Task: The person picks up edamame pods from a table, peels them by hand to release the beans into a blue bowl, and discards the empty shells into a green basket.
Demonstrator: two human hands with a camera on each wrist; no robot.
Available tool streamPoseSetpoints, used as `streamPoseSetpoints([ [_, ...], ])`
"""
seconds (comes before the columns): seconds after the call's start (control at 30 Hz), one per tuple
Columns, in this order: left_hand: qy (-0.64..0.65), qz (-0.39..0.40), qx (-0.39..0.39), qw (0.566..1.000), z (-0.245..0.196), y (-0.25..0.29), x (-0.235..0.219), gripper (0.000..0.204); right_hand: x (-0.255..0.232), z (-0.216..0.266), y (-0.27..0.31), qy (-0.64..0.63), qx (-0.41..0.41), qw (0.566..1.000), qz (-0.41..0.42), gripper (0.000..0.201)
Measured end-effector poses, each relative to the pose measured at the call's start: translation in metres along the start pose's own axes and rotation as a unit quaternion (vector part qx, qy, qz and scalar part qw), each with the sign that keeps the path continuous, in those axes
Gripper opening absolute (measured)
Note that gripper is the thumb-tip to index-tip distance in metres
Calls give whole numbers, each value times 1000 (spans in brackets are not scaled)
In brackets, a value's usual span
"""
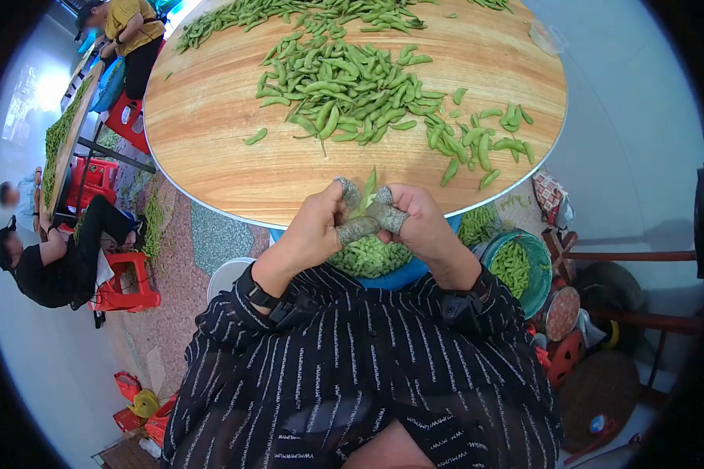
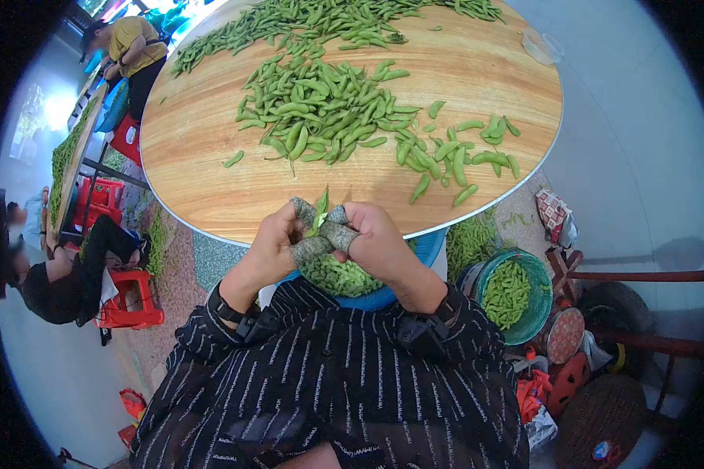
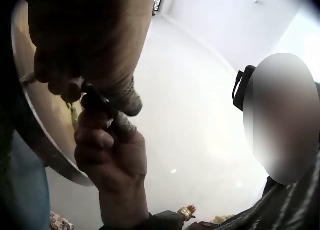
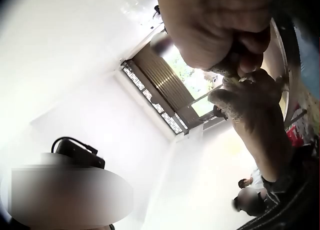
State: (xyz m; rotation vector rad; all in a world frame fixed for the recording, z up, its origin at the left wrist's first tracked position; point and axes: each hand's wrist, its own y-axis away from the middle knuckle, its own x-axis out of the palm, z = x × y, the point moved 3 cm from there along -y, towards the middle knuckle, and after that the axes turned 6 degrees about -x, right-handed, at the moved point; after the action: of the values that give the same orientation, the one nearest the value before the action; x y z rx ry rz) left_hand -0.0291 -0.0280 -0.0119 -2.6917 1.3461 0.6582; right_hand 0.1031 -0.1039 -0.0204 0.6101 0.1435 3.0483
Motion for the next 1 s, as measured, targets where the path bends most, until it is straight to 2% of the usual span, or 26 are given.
streamPoseSetpoints([
  [0.03, 29, 15, 20, 999, 6, -2, 1, 17, -1, -1, 0, 0, 0, 1000, 0, 6],
  [0.1, 58, 31, 40, 997, 6, -3, 1, 17, -1, 0, -1, 64, -72, 995, 37, 8],
  [0.13, 134, 50, 15, 990, 1, -1, 1, 17, -1, 0, 0, 64, -72, 995, 36, 8],
  [0.17, 210, 70, -10, 975, 0, -1, 1, 17, 0, 4, 1, 111, -123, 985, 43, 10],
  [0.2, 210, 71, -10, 975, 1, -1, 0, 17, 0, 7, 2, 157, -173, 971, 50, 13],
  [0.27, 271, 155, -47, 949, 6, 1, -1, 21, -3, 3, 3, 163, -151, 974, 47, 14],
  [0.4, 201, 128, -79, 968, -2, 7, -3, 22, -1, 6, 4, 154, -118, 981, 32, 13],
  [0.47, 24, 56, 18, 998, 2, 9, -7, 25, -6, 4, 5, 190, -85, 978, 21, 11],
  [0.5, 24, 55, 17, 998, 0, 8, -7, 25, -8, 2, 5, 226, -52, 973, 9, 10],
  [0.57, 131, 44, 7, 990, -4, 4, -10, 26, -2, 6, 7, 233, -61, 971, 16, 9],
  [0.6, 132, 43, 6, 990, -4, 2, -9, 26, 0, 7, 7, 240, -70, 968, 20, 7],
  [0.67, 64, 68, -50, 994, 0, -2, -4, 22, 1, 4, 7, 264, -96, 959, 24, 8],
  [0.7, 65, 68, -49, 994, 0, -3, -2, 22, 1, 4, 7, 286, -124, 950, 27, 8],
  [0.73, 118, 57, -31, 991, -1, -3, -1, 20, -1, 3, 6, 287, -124, 950, 26, 8],
  [0.77, 171, 46, -13, 984, -3, -4, -1, 17, -3, 2, 6, 235, -105, 966, 33, 9],
  [0.8, 171, 46, -12, 984, -3, -3, 1, 17, -5, 1, 6, 181, -85, 979, 41, 11],
  [0.9, 199, 52, -29, 978, -4, 0, 0, 16, -7, 11, 9, 165, -46, 985, 9, 14],
  [0.93, 29, 10, 10, 999, -6, 1, -2, 17, -6, 15, 10, 164, -44, 985, 9, 14],
  [0.97, -141, -32, 50, 988, -8, 2, -3, 18, -8, 18, 10, 121, -27, 992, -16, 16],
  [1.0, -141, -32, 49, 988, -12, 3, -2, 18, -10, 20, 9, 79, -10, 996, -41, 17],
])
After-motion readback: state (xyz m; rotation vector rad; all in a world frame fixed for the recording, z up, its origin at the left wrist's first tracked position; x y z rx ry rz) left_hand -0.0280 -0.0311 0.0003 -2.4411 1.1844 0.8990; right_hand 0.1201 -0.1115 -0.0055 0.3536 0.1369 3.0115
